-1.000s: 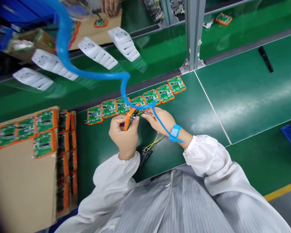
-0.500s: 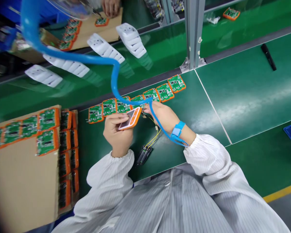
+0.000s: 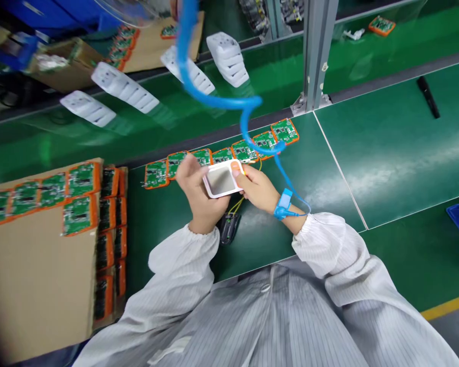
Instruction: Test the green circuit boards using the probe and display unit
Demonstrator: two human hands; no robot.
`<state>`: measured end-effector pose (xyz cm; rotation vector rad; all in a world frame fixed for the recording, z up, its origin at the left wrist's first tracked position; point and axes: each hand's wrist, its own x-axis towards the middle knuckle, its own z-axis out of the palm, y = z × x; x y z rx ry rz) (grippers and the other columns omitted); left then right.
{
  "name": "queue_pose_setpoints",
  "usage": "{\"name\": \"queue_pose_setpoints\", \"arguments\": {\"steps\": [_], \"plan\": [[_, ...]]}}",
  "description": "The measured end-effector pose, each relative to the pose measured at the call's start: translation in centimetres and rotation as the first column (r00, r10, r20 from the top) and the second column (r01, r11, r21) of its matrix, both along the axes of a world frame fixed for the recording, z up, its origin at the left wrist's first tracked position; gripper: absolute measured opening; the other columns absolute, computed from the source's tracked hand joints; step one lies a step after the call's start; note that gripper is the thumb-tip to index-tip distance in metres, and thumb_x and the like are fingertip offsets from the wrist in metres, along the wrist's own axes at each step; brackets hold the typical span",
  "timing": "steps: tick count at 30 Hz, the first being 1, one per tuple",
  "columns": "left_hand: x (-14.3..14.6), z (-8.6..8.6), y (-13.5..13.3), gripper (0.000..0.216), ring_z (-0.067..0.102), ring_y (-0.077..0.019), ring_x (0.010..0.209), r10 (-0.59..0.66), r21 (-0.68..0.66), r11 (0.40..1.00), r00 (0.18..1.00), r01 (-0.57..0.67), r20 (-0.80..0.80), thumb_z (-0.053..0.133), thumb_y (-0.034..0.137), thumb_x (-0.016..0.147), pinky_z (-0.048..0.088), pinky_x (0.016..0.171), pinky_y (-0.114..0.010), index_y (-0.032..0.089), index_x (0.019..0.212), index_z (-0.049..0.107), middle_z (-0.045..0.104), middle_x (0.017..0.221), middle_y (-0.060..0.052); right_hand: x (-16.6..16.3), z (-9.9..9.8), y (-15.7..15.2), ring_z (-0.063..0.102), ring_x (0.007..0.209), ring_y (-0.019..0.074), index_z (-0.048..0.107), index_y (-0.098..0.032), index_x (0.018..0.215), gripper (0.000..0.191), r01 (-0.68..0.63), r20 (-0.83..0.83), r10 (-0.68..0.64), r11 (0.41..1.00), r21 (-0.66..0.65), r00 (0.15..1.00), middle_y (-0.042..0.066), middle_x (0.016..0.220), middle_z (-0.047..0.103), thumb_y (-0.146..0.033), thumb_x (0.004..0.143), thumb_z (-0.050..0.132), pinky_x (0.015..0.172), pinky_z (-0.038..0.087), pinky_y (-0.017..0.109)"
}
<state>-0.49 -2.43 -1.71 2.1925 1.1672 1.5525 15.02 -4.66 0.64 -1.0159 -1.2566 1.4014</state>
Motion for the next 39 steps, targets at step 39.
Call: {"name": "queue_pose_setpoints", "arguments": {"steps": [39], "plan": [[-0.2, 0.1, -3.9, 0.077, 0.066, -0.0101, 0.07, -0.128, -0.434, 0.806, 0.835, 0.402, 0.535, 0.069, 0.036, 0.079, 0.055, 0.067, -0.019, 0.031, 0.145, 0.03, 0.061, 0.119, -0.007, -0.6, -0.5, -0.2, 0.041, 0.049, 0.0064, 0.056, -0.017, 0.086, 0.031, 0.011, -0.151, -0.017, 0.999, -0.039, 0.988, -0.005, 0.06, 0.047, -0.047, 0.086, 0.049, 0.044, 0.034, 0.019]]}}
